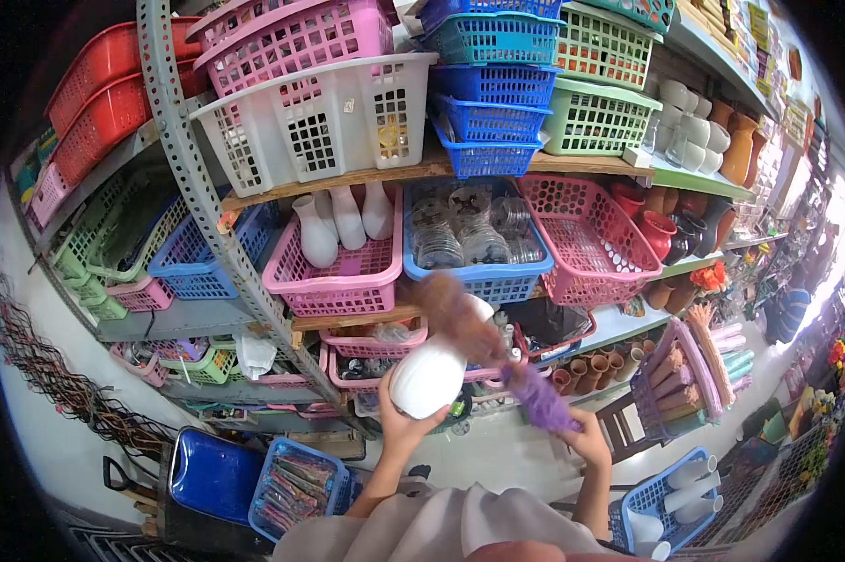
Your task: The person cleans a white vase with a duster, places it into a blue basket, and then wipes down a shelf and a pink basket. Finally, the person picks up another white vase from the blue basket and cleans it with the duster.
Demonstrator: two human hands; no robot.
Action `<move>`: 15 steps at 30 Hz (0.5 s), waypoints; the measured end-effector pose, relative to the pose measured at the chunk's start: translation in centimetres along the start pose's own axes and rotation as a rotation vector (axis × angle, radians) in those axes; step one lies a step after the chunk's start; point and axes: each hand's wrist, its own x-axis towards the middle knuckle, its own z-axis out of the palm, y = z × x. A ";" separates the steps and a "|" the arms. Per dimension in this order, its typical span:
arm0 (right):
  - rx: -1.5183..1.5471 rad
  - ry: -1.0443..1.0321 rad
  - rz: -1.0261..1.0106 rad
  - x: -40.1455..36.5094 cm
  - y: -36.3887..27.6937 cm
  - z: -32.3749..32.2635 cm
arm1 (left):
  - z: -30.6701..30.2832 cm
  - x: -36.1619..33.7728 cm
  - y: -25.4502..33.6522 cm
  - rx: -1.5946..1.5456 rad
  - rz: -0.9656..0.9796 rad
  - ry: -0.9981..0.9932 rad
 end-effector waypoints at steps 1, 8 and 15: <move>-0.071 -0.119 0.015 -0.2 -0.4 -0.4 | 0.1 -0.1 0.0 0.012 -0.004 -0.011; 0.040 -0.019 -0.020 -0.1 0.3 -0.1 | 0.3 -0.1 1.0 0.197 0.106 0.000; 0.007 -0.212 -0.291 0.1 1.9 -0.5 | -0.1 -0.1 0.8 0.358 0.222 0.008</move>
